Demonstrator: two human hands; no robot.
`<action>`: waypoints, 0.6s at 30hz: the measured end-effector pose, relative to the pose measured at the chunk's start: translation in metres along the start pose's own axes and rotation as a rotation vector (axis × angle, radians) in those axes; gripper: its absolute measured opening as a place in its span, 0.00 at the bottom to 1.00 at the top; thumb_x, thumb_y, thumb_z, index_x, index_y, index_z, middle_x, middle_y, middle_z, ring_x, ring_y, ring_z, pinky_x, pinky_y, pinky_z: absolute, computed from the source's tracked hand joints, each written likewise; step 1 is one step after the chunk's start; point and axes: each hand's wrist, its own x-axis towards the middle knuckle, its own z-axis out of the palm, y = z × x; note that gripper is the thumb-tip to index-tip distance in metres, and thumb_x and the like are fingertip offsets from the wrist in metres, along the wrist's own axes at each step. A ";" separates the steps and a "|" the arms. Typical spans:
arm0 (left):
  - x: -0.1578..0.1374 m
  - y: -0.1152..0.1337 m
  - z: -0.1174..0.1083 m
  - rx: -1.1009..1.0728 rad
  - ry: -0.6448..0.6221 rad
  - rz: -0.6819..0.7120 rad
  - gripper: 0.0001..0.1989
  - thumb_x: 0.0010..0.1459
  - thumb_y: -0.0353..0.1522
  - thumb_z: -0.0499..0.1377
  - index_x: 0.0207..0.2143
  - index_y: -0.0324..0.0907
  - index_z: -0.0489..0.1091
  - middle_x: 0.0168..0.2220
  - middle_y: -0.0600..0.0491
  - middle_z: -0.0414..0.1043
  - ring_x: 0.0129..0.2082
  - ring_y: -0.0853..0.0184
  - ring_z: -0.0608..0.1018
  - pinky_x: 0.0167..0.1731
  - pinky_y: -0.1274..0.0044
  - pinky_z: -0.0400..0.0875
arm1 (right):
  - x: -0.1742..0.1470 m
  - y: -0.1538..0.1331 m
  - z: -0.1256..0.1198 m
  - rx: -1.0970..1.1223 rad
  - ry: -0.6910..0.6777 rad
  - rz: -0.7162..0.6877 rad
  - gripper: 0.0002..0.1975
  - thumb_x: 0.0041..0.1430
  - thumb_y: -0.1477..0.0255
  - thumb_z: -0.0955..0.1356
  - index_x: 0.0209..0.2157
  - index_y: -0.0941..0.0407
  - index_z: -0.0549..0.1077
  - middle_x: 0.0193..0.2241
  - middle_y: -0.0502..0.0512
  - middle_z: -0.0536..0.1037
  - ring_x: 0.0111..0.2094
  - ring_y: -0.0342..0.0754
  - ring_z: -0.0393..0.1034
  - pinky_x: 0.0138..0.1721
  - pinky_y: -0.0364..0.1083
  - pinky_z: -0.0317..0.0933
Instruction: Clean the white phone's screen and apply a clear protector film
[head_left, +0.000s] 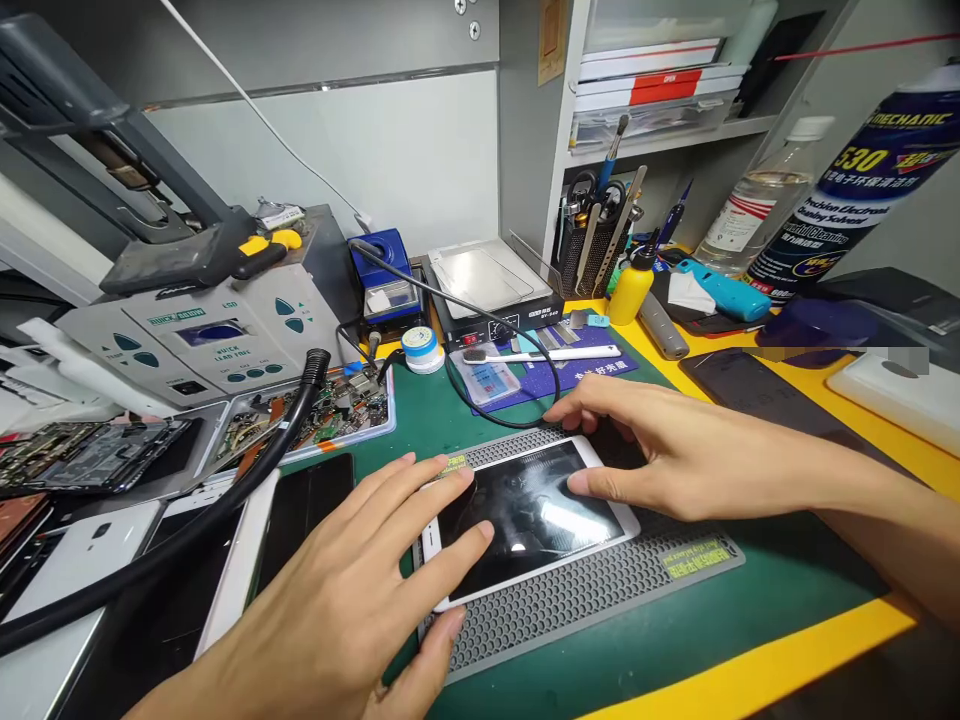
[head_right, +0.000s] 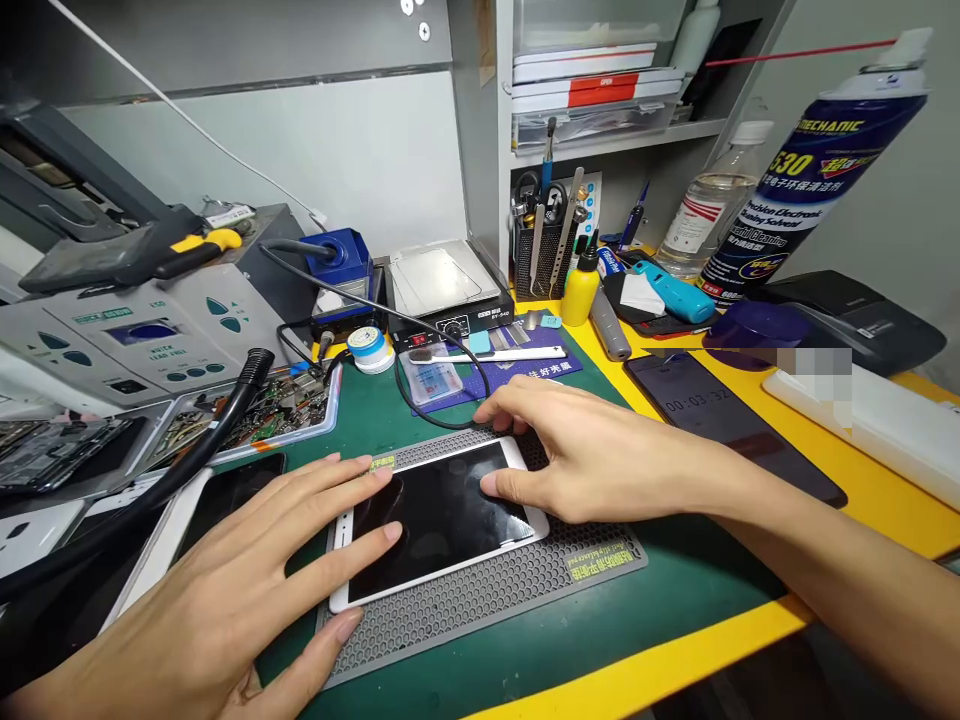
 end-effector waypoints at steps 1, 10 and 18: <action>0.000 0.001 0.000 -0.002 0.007 -0.001 0.22 0.59 0.25 0.57 0.55 0.41 0.75 0.61 0.40 0.73 0.66 0.52 0.69 0.60 0.53 0.73 | 0.000 0.000 0.001 -0.009 0.002 -0.007 0.24 0.62 0.52 0.71 0.53 0.52 0.72 0.49 0.54 0.77 0.46 0.53 0.72 0.46 0.50 0.66; 0.000 0.008 0.008 -0.005 0.036 -0.014 0.24 0.56 0.26 0.55 0.54 0.43 0.76 0.61 0.40 0.73 0.68 0.50 0.65 0.61 0.50 0.70 | 0.000 0.001 0.001 -0.026 0.004 -0.026 0.24 0.63 0.53 0.70 0.53 0.52 0.72 0.50 0.55 0.76 0.48 0.54 0.71 0.47 0.50 0.66; 0.001 0.012 0.001 -0.036 -0.024 -0.044 0.23 0.59 0.29 0.57 0.57 0.44 0.74 0.63 0.41 0.70 0.70 0.49 0.63 0.63 0.48 0.67 | 0.002 0.003 -0.001 -0.004 -0.014 0.016 0.26 0.62 0.52 0.71 0.55 0.52 0.73 0.46 0.55 0.78 0.41 0.51 0.72 0.41 0.49 0.66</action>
